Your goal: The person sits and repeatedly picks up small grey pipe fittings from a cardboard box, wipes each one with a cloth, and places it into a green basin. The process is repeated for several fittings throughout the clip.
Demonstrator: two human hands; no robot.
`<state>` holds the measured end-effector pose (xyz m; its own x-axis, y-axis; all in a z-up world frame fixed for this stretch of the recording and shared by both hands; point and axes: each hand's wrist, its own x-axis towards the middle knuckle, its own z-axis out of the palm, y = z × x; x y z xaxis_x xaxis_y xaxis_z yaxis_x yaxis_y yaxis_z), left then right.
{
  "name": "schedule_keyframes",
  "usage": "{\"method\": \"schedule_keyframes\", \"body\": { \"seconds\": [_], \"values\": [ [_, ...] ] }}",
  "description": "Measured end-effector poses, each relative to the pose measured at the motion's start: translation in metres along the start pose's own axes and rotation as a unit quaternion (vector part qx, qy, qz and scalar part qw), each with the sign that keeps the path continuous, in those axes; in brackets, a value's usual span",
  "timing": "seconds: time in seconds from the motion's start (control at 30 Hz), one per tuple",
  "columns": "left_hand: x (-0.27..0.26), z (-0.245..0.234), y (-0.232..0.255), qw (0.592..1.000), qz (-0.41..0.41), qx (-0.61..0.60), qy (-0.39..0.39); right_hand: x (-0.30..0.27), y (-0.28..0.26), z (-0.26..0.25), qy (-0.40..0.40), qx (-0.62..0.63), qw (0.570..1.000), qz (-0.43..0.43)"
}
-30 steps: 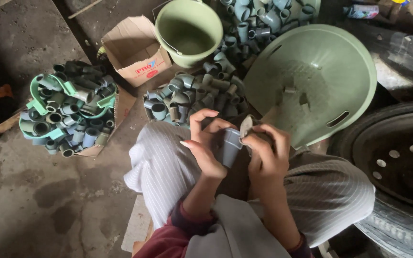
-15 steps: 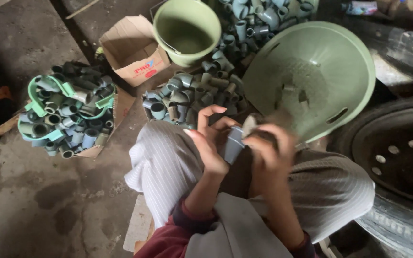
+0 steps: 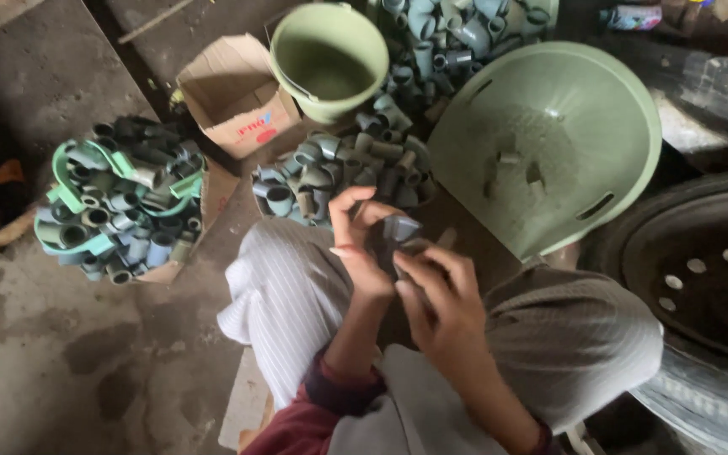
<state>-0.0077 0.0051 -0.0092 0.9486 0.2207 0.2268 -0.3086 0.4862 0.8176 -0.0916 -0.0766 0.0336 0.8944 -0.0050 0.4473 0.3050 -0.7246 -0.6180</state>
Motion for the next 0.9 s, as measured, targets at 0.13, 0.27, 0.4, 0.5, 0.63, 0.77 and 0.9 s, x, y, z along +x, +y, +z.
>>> {"method": "schedule_keyframes", "body": {
  "seconds": [0.13, 0.27, 0.4, 0.5, 0.63, 0.77, 0.9],
  "values": [
    [-0.005, 0.005, -0.008, 0.995, 0.053, 0.066, -0.044, 0.007, 0.037, 0.001, 0.114, -0.047, 0.992, -0.031],
    [-0.001, -0.003, -0.015, 0.994, 0.064, 0.079, -0.048, 0.01, 0.017, 0.011, 0.095, -0.068, 0.992, -0.039],
    [0.0, -0.005, -0.03, 0.998, 0.049, 0.013, -0.034, 0.005, 0.01, 0.006, 0.05, -0.031, 0.998, -0.022],
    [-0.003, 0.002, -0.029, 0.999, 0.021, -0.012, -0.04, 0.013, 0.031, 0.001, 0.117, -0.074, 0.99, -0.042],
    [0.002, -0.006, -0.031, 0.999, 0.028, 0.01, -0.036, 0.007, 0.025, 0.024, 0.152, -0.052, 0.985, -0.067],
    [0.007, -0.006, -0.029, 0.998, -0.003, -0.06, -0.025, -0.007, 0.043, 0.036, 0.157, -0.003, 0.984, -0.089],
    [-0.001, 0.001, -0.04, 0.996, -0.034, -0.08, -0.022, 0.009, 0.055, 0.034, 0.238, -0.043, 0.964, -0.11]
  ]
}}
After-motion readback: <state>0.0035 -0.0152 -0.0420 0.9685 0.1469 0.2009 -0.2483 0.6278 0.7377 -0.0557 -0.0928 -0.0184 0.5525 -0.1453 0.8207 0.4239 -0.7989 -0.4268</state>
